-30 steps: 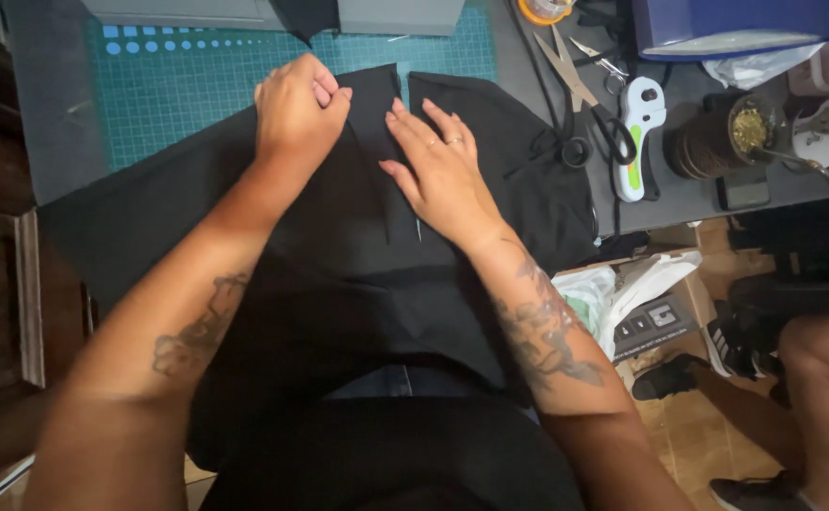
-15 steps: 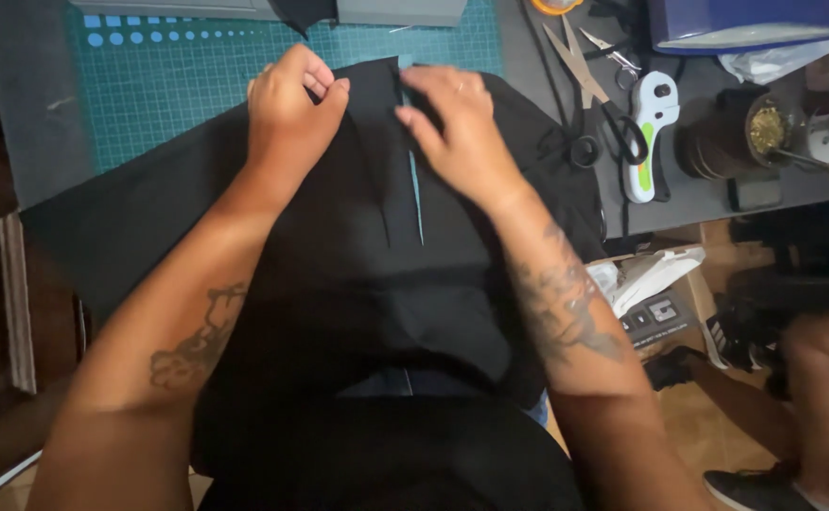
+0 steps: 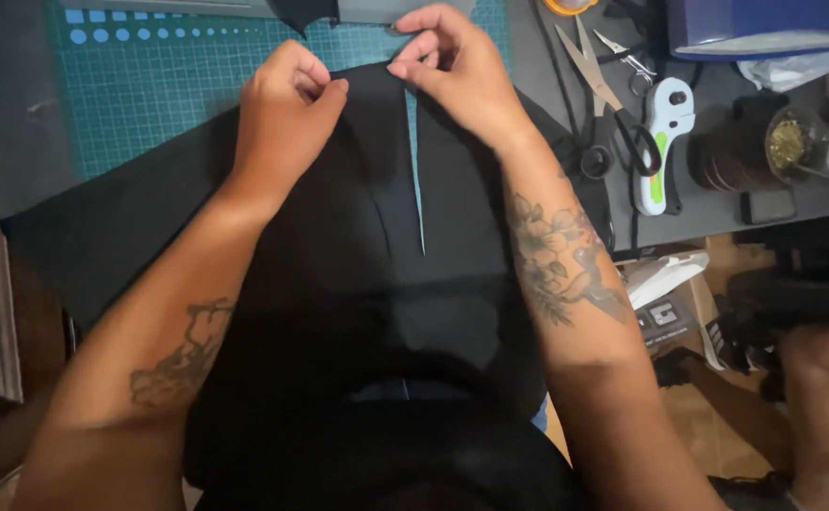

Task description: The person handles a large piece of black fabric on a cutting mat, smoothing it out and aligning the edges. They then use a rotary cutter to make a straight cut along the fabric and follow up with scissors to trim the edge. Finally, they use a measuring tape to measure the cut section.

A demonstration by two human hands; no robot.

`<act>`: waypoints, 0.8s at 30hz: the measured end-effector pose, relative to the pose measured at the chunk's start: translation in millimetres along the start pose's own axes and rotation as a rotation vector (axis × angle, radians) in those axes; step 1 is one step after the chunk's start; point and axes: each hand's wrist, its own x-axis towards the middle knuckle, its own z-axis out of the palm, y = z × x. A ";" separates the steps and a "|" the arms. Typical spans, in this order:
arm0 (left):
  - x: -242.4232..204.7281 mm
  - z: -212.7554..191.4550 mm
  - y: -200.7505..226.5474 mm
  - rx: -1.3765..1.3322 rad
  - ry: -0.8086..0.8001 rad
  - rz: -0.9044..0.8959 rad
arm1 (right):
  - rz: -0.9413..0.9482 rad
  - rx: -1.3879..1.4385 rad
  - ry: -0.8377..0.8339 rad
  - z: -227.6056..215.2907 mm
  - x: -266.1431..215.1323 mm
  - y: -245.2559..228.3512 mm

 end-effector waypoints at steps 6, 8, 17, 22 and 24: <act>1.0 2.2 -2.2 -0.013 -0.001 0.011 | -0.044 -0.037 -0.019 0.8 -1.3 4.3; 1.1 1.0 -1.5 -0.009 -0.008 -0.012 | -0.049 -0.092 -0.007 1.9 -1.4 2.2; 2.6 6.0 -16.3 0.115 0.021 0.218 | -0.074 -0.137 -0.010 -0.7 0.1 8.3; 2.5 4.6 -13.5 0.118 0.009 0.224 | -0.061 -0.128 0.001 -0.8 -2.5 -0.5; 1.8 4.1 -11.8 0.123 0.004 0.224 | -0.101 -0.155 -0.004 -1.8 -2.8 1.2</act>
